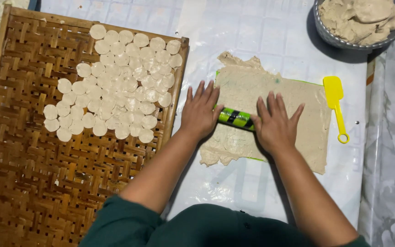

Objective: Rolling out dough and cutting small circular pieces using a manual cutter.

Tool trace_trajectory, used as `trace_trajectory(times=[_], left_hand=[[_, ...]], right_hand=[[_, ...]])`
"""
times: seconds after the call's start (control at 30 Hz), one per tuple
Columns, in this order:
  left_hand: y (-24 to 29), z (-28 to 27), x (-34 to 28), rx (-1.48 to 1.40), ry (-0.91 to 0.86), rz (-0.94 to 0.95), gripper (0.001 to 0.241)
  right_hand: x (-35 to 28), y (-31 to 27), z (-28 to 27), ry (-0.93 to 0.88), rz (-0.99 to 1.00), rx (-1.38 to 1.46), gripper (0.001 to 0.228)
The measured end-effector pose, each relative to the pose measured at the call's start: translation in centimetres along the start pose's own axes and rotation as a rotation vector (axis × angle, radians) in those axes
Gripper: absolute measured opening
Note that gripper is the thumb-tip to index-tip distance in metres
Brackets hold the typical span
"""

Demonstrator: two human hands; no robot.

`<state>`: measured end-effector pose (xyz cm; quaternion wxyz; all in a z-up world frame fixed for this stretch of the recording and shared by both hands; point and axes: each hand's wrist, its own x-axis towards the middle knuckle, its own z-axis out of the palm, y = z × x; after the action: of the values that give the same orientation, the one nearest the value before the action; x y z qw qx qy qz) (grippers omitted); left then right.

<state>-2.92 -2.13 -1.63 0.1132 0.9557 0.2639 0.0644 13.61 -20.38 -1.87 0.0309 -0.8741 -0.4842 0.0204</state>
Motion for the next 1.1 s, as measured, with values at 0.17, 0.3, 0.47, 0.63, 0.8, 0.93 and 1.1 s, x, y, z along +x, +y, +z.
trace_trajectory(times=[0.17,0.3,0.47,0.63,0.8,0.93,1.1], left_hand=[[-0.3,1.2,5.6,0.071,-0.003,-0.1,0.069],[0.6,-0.7,2.9,0.092,0.005,-0.121,0.072],[0.7,-1.7,-5.7,0.028,-0.078,-0.036,0.063],[0.1,-2.7,-8.3,0.092,-0.099,0.052,0.067],[0.9,-5.3,-10.4,-0.213,0.237,0.054,0.055],[0.3,-4.1,-13.5,-0.292,0.014,0.222,0.047],[-0.3,-1.8,-14.4,-0.238,0.074,0.332,0.028]], right_hand=[[5.2,1.7,-0.6,-0.042,0.033,0.132,0.065],[3.0,0.6,-0.6,-0.029,0.027,0.082,0.071],[-4.7,-2.1,-0.5,0.051,-0.015,0.157,0.078],[-7.2,-2.3,-2.4,0.008,-0.069,0.185,0.076],[-7.0,-1.3,-4.1,0.094,-0.038,0.24,0.065],[-8.9,0.7,-2.3,0.215,0.055,0.37,0.066],[-9.5,1.9,-2.4,0.211,0.126,0.39,0.064]])
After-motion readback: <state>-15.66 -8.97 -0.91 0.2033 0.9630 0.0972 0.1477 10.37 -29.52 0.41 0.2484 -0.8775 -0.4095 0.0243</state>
